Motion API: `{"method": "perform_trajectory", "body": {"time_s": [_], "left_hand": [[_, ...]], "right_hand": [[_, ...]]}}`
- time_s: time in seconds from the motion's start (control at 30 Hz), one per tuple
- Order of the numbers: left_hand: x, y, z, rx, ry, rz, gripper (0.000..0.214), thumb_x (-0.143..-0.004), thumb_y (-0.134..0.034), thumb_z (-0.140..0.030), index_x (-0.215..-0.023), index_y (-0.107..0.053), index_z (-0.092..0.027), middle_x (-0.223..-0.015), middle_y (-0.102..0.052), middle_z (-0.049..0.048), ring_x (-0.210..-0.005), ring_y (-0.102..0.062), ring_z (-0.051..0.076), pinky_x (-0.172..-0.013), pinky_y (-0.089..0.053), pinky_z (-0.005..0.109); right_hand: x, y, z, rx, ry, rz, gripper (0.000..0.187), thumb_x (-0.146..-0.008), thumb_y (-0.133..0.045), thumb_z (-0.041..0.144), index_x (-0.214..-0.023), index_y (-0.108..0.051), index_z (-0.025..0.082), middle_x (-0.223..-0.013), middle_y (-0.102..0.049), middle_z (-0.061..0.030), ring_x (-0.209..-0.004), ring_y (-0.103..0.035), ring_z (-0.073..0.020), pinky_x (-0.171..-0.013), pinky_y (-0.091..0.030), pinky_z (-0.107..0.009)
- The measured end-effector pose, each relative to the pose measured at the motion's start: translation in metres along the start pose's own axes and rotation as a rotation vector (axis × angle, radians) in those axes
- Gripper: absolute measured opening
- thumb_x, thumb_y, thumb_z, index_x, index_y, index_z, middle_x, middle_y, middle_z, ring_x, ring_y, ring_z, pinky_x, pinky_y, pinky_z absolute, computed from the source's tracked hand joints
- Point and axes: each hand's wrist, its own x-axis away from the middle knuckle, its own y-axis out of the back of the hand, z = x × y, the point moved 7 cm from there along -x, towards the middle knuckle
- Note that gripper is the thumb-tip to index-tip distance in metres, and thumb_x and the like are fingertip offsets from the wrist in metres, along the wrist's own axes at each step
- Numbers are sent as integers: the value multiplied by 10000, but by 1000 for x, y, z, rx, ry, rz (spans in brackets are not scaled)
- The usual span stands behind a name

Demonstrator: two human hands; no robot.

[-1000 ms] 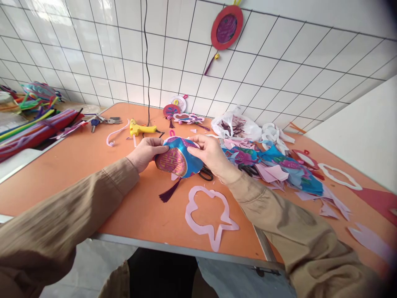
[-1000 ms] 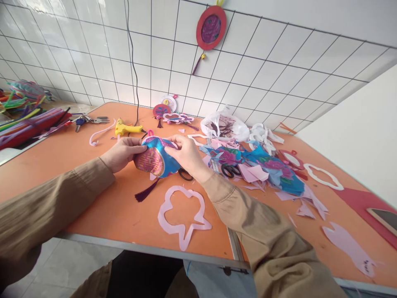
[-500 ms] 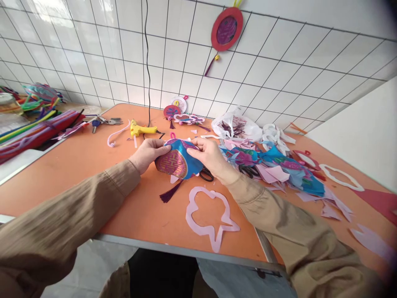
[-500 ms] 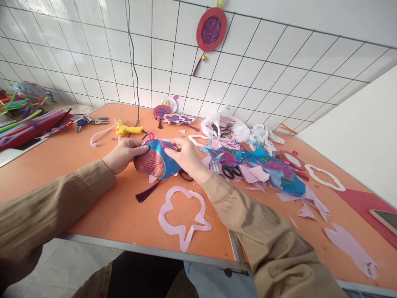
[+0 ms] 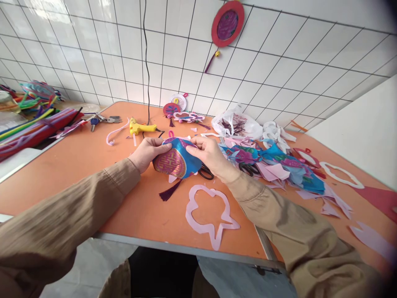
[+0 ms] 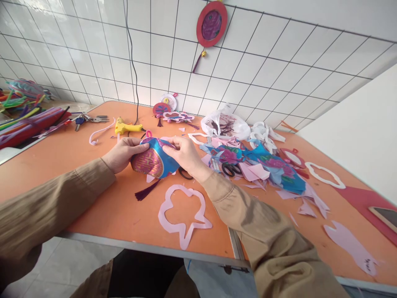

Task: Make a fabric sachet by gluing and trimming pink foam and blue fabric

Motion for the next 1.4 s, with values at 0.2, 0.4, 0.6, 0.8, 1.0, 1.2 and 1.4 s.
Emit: {"method": "perform_trajectory", "body": {"time_s": [0.2, 0.4, 0.6, 0.8, 1.0, 1.2, 1.4], "left_hand": [[-3, 3, 3, 12, 33, -4, 370, -571, -839, -468, -620, -719, -121, -589, -686, 51, -500, -594, 133, -486, -448, 240], [-1, -3, 8, -4, 116, 93, 371, -452, -912, -396, -613, -730, -115, -597, -696, 43, -518, -607, 124, -511, -475, 225], [-3, 0, 10, 27, 133, 67, 407, -508, -877, -469, -679, -751, -121, -660, -720, 63, -554, -631, 144, -529, -480, 239], [-2, -3, 7, 84, 99, 59, 397, -523, -873, -469, -648, -725, -123, -632, -701, 49, -581, -627, 143, -580, -494, 245], [-2, -1, 6, 39, 55, 43, 344, -566, -851, -419, -594, -696, -112, -568, -663, 37, -506, -573, 116, -533, -453, 242], [-3, 4, 0, -2, -9, 7, 311, -614, -818, -407, -603, -693, -124, -569, -648, 33, -508, -558, 128, -529, -439, 264], [-2, 3, -3, -16, -31, -3, 350, -592, -829, -431, -565, -658, -126, -544, -628, 21, -516, -558, 124, -543, -444, 255]], "right_hand": [[-2, 2, -7, -62, -46, -12, 185, -662, -700, 322, -669, -590, 173, -598, -566, 30, -542, -507, -115, -498, -401, -238], [-4, 4, -12, -152, -92, -11, 177, -644, -710, 313, -676, -606, 172, -597, -589, 24, -550, -536, -124, -494, -427, -240], [-1, 2, -9, -164, -116, 1, 194, -633, -725, 319, -661, -602, 172, -603, -606, 19, -535, -530, -119, -482, -417, -235], [1, -2, -10, -140, -131, 21, 235, -618, -745, 343, -676, -612, 157, -597, -587, 28, -532, -509, -107, -487, -394, -228], [1, -5, -14, -95, -117, 71, 274, -666, -728, 392, -730, -636, 142, -633, -591, 14, -565, -514, -114, -502, -397, -230], [-1, 3, -9, -86, -40, 37, 459, -771, -643, 554, -551, -496, 178, -547, -444, 36, -507, -411, -93, -470, -328, -237], [2, -3, -2, -115, -55, 116, 328, -648, -776, 454, -768, -650, 176, -672, -613, 18, -599, -546, -134, -550, -448, -259]]}}
